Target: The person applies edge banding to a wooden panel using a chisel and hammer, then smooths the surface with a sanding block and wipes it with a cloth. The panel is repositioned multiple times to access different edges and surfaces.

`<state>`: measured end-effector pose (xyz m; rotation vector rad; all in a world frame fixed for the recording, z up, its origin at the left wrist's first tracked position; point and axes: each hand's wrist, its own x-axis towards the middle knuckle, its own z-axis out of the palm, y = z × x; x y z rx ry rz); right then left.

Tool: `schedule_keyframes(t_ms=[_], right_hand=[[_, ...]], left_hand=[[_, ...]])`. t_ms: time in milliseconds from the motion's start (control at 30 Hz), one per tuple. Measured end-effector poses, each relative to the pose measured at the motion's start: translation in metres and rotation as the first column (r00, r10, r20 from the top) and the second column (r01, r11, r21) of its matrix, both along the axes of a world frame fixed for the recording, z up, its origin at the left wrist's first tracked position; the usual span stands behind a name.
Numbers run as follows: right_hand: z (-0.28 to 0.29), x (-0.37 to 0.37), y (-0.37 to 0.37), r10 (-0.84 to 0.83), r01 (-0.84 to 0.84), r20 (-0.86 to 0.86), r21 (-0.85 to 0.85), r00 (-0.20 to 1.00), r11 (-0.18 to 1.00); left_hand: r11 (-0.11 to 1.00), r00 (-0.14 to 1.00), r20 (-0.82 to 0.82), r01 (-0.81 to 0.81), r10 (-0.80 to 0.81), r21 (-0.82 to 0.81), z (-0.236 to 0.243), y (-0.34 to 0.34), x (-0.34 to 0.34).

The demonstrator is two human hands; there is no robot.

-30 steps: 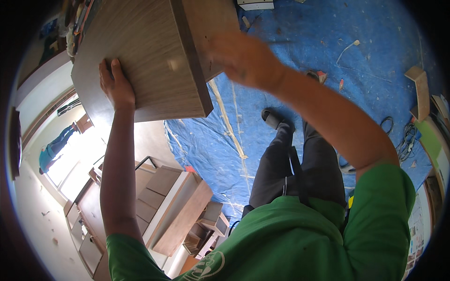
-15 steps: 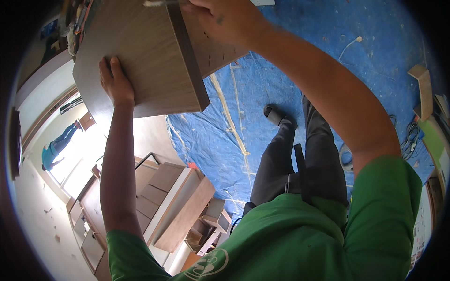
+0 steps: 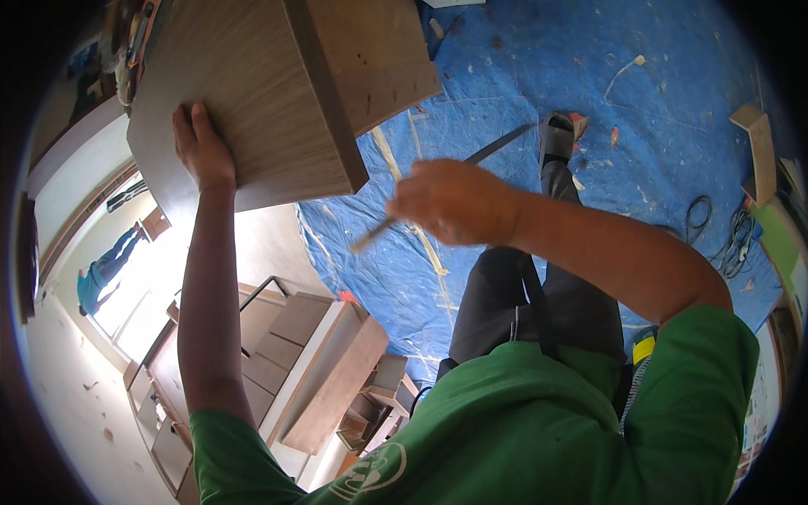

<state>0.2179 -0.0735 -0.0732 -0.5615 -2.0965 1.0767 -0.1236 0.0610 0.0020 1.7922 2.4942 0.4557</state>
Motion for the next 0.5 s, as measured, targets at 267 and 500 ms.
schedule_keyframes(t_ms=[267, 500], right_hand=[[0.003, -0.018, 0.155, -0.522, 0.521, -0.046, -0.017, 0.852, 0.853], [-0.031, -0.021, 0.074, -0.309, 0.338, -0.169, 0.184, 0.936, 0.923]], left_hand=[[1.000, 1.000, 0.008, -0.006, 0.006, 0.004, 0.001, 0.000, 0.000], [1.000, 1.000, -0.002, -0.007, 0.007, 0.005, 0.000, -0.002, -0.005]])
